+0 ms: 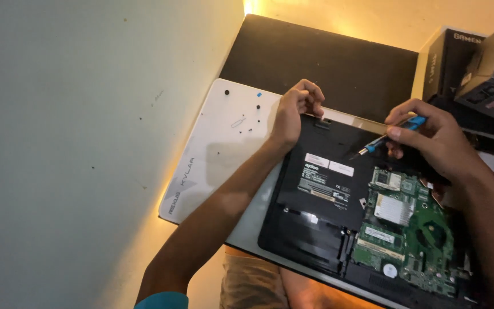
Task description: Unscrewing and removing the back cover of a laptop for repair.
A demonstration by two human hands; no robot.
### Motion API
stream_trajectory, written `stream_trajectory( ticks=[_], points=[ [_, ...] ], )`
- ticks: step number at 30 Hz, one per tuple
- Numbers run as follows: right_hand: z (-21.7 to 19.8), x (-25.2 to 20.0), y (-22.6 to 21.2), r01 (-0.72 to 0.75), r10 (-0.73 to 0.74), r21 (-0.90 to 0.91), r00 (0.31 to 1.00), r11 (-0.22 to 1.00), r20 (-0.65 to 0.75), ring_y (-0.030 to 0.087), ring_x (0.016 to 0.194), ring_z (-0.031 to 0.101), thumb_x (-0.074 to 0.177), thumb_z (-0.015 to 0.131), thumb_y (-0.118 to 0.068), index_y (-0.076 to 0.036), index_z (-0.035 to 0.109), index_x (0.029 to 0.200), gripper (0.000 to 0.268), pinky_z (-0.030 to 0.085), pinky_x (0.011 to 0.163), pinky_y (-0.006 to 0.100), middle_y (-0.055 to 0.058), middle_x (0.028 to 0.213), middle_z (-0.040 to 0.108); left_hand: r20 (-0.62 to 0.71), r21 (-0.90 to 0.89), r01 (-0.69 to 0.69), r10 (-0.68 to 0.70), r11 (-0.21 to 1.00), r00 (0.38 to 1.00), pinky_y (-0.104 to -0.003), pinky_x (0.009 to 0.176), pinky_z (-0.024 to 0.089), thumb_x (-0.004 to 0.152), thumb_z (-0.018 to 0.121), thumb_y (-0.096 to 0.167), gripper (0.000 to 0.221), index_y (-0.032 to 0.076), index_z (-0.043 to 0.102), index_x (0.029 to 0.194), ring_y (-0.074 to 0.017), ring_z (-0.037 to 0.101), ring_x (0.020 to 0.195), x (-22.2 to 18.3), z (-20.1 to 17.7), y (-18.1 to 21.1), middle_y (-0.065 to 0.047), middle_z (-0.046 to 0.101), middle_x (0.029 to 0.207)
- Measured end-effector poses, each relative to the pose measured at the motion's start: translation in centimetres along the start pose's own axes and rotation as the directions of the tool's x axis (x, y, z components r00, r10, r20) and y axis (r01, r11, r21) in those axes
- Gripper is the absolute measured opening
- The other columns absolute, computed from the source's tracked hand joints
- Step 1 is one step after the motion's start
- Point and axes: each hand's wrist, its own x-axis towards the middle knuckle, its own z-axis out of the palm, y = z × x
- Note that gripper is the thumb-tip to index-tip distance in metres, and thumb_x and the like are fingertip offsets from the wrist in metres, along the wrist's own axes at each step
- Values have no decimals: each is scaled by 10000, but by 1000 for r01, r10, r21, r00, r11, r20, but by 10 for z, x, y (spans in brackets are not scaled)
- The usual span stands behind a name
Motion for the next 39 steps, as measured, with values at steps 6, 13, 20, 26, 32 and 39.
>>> stream_trajectory(
  ticks=[6, 13, 20, 26, 32, 39],
  points=[
    [42, -18, -66, 48, -104, -359, 985, 932, -139, 231, 779, 712, 1141, 842, -40, -14, 701, 1184, 150, 599, 725, 362, 153, 1017, 758, -65, -66, 22, -26, 998, 998, -347, 708, 529, 946, 469, 252, 293, 73, 698, 909, -223, 640, 686, -5, 14, -5, -109, 657, 717],
    [62, 4, -59, 338, -425, -597, 905, 727, -5, 211, 963, 764, 1193, 843, -130, -18, 735, 1271, 174, 624, 816, 347, 120, 1198, 801, -30, 102, 7, -4, 995, 1000, -340, 760, 548, 1037, 406, 277, 348, 92, 674, 912, -186, 651, 751, -29, 37, 11, -77, 642, 760],
    [20, -26, -47, 244, -414, -682, 906, 689, -93, 234, 960, 742, 1263, 899, -57, 20, 760, 1313, 166, 587, 841, 372, 162, 1222, 817, 69, 183, -44, 32, 982, 997, -287, 733, 476, 999, 529, 162, 189, 124, 661, 869, -124, 591, 727, -26, 39, 11, -16, 628, 747],
    [-35, -89, 1, 112, -303, -557, 916, 823, -262, 261, 822, 720, 1335, 825, 17, 44, 646, 1346, 181, 571, 772, 391, 213, 1055, 725, 337, 659, -375, 190, 652, 922, -344, 693, 474, 1019, 685, 161, 142, 185, 589, 917, -131, 557, 758, -46, 49, 56, 42, 597, 835],
    [-51, -117, 55, 79, -188, -243, 864, 967, -466, 141, 821, 693, 1259, 825, -96, -92, 669, 1281, 158, 558, 746, 271, 95, 1056, 735, 801, 559, -782, 65, 275, 595, -535, 1055, 456, 1053, 742, 268, 196, 178, 741, 1228, -318, 629, 1135, -72, 75, 65, -97, 653, 1181],
    [-34, -106, 33, 50, -136, -197, 881, 979, -452, 150, 722, 695, 1241, 828, -161, -102, 688, 1264, 154, 565, 641, 288, 107, 996, 758, 810, 584, -811, -100, 35, 579, -564, 1129, 499, 1061, 699, 666, 619, 138, 803, 1367, -353, 652, 1312, -66, 69, 63, -137, 691, 1372]
  ],
)
